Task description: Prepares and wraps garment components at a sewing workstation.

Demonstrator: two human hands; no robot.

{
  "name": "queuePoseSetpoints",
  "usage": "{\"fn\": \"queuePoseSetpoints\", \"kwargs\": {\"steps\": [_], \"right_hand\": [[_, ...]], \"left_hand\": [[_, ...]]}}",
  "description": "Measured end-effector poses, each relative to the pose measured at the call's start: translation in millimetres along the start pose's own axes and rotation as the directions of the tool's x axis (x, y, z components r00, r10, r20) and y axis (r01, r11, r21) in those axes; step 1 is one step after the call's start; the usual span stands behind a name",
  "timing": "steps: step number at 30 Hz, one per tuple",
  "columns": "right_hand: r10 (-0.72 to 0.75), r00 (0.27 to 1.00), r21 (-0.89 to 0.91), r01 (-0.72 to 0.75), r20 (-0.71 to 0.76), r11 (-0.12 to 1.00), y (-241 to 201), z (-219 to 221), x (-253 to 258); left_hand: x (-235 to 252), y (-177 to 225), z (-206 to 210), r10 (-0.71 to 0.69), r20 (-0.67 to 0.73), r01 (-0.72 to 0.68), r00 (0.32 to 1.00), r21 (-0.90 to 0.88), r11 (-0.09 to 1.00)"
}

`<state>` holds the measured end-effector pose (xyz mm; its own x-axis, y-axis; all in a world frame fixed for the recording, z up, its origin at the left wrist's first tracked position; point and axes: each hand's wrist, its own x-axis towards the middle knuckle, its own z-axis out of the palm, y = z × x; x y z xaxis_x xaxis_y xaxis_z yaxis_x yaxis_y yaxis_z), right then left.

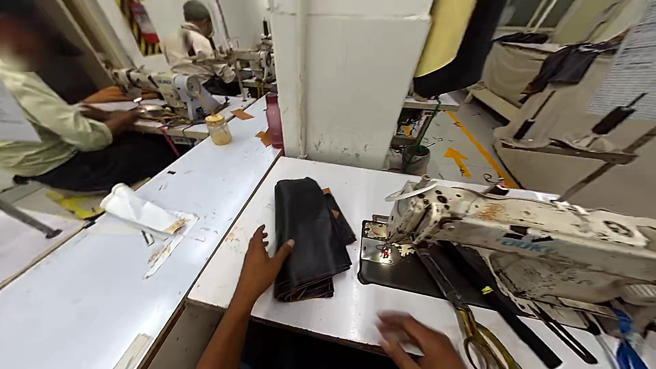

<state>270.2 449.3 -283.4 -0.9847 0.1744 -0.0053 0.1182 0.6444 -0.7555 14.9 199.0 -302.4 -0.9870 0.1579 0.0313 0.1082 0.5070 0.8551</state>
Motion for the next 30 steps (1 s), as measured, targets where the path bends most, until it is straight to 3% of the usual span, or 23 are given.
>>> {"fn": "queuePoseSetpoints", "kwargs": {"steps": [1,2,4,7,10,12,14,16,20,23,26,30], "right_hand": [[-0.12,0.986,0.005,0.122,-0.117,0.993,4,21,41],[-0.135,0.973,0.02,0.141,-0.186,0.99,4,38,80],[-0.032,0.977,0.065,0.046,-0.211,0.997,1,65,138],[-0.01,0.979,0.041,0.019,-0.205,0.999,4,95,161],[-0.027,0.981,0.038,0.035,-0.192,0.999,6,78,127],[-0.036,0.948,-0.136,-0.008,-0.318,0.991,22,52,91],[-0.029,0.859,-0.326,-0.163,-0.511,0.931,57,13,56],[0.067,0.796,-0.375,-0.355,-0.601,0.856,94,-38,27],[0.297,0.8,-0.403,-0.538,-0.522,0.741,152,-105,-2],[0.282,0.751,-0.434,-0.598,-0.597,0.674,162,-117,-13],[0.13,0.778,-0.459,-0.487,-0.615,0.743,131,-103,-16],[-0.076,0.948,-0.373,-0.048,-0.308,0.926,31,-7,27]], "left_hand": [[7,-16,13,0.034,0.015,-0.034,0.999,-0.011,0.999],[9,-25,23,0.062,0.012,-0.062,0.998,-0.018,0.998],[3,-36,34,0.105,-0.05,-0.107,0.993,-0.047,0.993],[-8,-40,28,0.156,-0.084,-0.164,0.984,-0.089,0.982],[-9,-41,23,0.189,-0.043,-0.194,0.981,-0.16,0.968],[-7,-41,22,0.19,-0.042,-0.195,0.981,-0.189,0.962],[-4,-41,25,0.176,-0.069,-0.187,0.982,-0.207,0.96],[-3,-41,27,0.158,-0.096,-0.175,0.983,-0.214,0.961],[-2,-44,28,0.14,-0.127,-0.162,0.982,-0.181,0.97],[-5,-44,30,0.129,-0.14,-0.151,0.982,-0.162,0.975],[-8,-40,32,0.111,-0.132,-0.129,0.985,-0.136,0.982],[-7,-37,37,0.073,-0.14,-0.095,0.988,-0.163,0.982]]}}
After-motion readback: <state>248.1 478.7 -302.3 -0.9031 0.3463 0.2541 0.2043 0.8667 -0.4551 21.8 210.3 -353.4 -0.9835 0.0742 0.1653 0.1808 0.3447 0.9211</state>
